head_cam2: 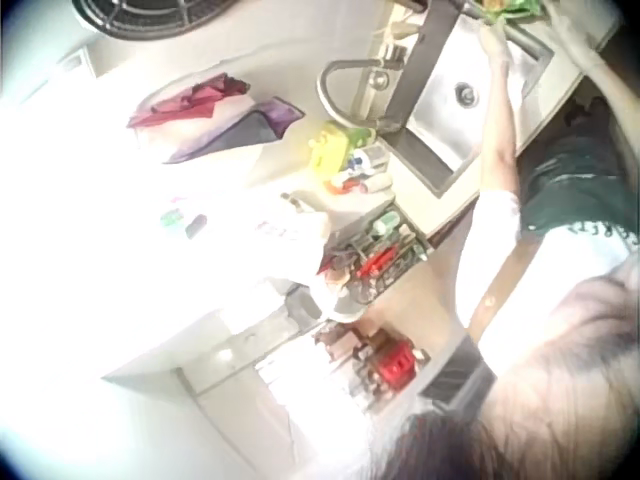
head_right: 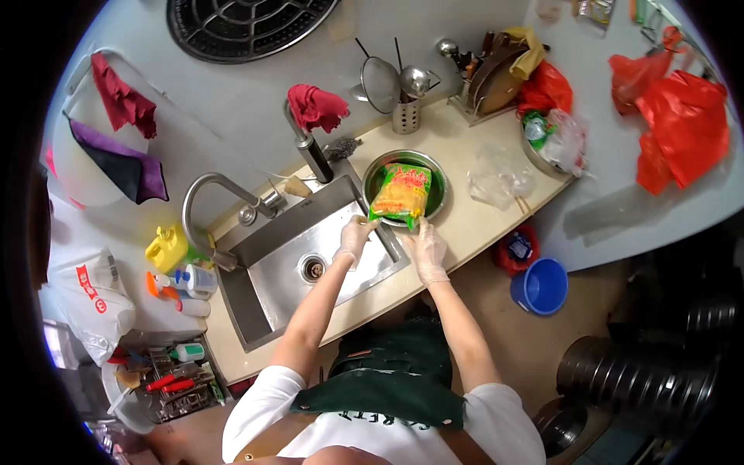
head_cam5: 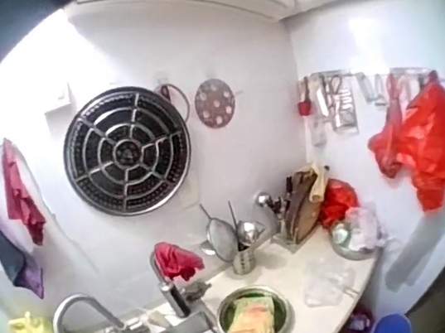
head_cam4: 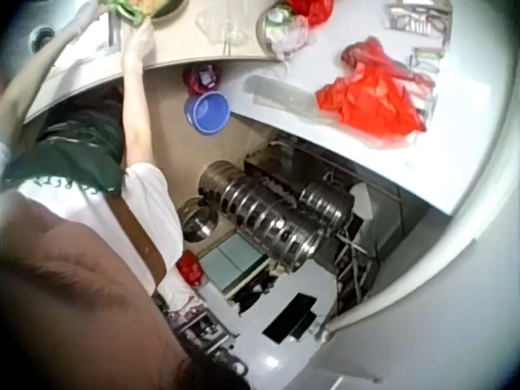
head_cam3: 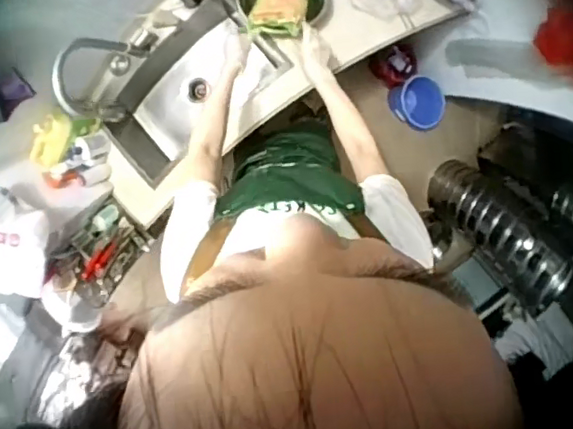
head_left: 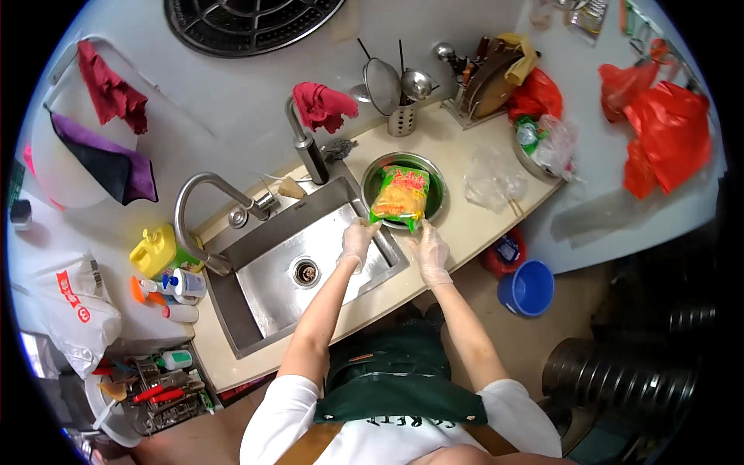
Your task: The person uses scissors to cut open a bag of corn and pours it into a colander. They then retrieve another bowl from a shelf, fill both the colander and the bowl with water at the sink, and wash the corn by hand, transferring corn between the containers until it is submerged.
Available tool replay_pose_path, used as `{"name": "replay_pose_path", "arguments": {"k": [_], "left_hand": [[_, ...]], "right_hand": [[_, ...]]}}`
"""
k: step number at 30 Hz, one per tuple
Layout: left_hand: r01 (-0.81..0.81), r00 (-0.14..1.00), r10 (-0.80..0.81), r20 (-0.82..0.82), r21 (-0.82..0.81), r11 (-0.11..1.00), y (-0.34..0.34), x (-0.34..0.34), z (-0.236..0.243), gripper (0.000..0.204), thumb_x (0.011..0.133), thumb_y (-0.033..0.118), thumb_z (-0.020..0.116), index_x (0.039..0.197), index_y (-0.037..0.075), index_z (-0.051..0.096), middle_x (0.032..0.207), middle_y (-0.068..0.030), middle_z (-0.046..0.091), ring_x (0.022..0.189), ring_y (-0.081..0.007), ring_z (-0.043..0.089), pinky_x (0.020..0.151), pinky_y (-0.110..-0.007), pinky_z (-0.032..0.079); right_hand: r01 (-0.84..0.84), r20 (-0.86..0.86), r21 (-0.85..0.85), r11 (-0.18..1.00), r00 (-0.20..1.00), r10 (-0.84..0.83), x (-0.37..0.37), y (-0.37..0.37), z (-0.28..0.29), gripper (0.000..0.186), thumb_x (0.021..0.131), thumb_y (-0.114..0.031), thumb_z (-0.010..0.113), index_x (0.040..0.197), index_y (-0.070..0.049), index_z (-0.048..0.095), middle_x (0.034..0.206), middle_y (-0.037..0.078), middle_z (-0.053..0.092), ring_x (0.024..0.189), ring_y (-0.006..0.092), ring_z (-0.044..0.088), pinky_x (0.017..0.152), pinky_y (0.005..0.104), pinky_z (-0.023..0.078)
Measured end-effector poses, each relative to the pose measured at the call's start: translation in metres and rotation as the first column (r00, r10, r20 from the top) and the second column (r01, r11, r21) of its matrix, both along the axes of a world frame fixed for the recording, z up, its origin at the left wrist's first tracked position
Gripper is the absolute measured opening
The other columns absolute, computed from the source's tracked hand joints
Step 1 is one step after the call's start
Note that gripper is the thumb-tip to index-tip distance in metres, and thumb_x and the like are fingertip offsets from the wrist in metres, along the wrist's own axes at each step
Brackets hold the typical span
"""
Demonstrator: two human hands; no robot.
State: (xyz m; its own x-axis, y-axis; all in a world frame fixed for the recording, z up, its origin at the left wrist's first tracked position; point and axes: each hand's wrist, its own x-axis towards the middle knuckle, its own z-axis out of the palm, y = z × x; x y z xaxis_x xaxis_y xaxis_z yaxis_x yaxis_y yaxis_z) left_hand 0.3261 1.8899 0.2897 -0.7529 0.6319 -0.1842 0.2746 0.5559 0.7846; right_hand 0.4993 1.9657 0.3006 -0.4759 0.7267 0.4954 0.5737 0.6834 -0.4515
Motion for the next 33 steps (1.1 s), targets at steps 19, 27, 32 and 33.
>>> {"name": "replay_pose_path", "arguments": {"k": [19,27,32,33], "left_hand": [[0.042,0.987,-0.026,0.157,-0.101,0.994,0.091,-0.069,0.094,0.024,0.077,0.023,0.064,0.080,-0.001,0.065,0.063,-0.0101,0.061,0.058,-0.0176,0.057,0.058,-0.030,0.045],[0.194,0.522,-0.116,-0.845,-0.015,0.981,0.113,-0.034,0.129,0.073,0.054,0.046,0.073,0.109,0.002,0.053,0.091,-0.0105,0.053,0.086,-0.0248,0.050,0.074,-0.037,0.040],[0.264,0.482,-0.186,-0.856,-0.060,0.963,0.128,-0.024,0.072,0.031,0.067,0.009,0.054,0.098,0.004,0.057,0.086,-0.0099,0.056,0.083,-0.0250,0.053,0.071,-0.037,0.043],[0.280,0.475,-0.176,-0.862,-0.042,0.959,0.125,-0.027,0.069,0.027,0.065,0.009,0.055,0.092,0.006,0.058,0.081,-0.0087,0.056,0.078,-0.0250,0.054,0.067,-0.035,0.045]], "right_hand": [[-0.300,-0.315,-0.473,0.829,0.936,0.158,-0.063,0.195,0.056,0.011,0.075,-0.010,0.061,0.082,-0.001,0.061,0.069,0.014,0.061,0.059,0.0214,0.060,0.058,0.0309,0.046],[-0.293,-0.332,-0.639,0.712,0.939,0.088,-0.067,0.204,0.054,0.011,0.074,-0.008,0.060,0.080,0.001,0.059,0.072,0.012,0.059,0.063,0.0196,0.057,0.061,0.0289,0.045],[-0.330,-0.217,-0.357,0.874,0.939,0.266,-0.062,0.191,0.071,0.021,0.078,-0.011,0.060,0.098,-0.003,0.057,0.094,0.009,0.058,0.082,0.0206,0.056,0.073,0.0304,0.044],[-0.367,-0.213,-0.384,0.847,0.928,0.306,-0.064,0.187,0.073,0.029,0.077,-0.015,0.062,0.105,-0.006,0.056,0.100,0.012,0.058,0.093,0.0246,0.057,0.083,0.0319,0.044]]}}
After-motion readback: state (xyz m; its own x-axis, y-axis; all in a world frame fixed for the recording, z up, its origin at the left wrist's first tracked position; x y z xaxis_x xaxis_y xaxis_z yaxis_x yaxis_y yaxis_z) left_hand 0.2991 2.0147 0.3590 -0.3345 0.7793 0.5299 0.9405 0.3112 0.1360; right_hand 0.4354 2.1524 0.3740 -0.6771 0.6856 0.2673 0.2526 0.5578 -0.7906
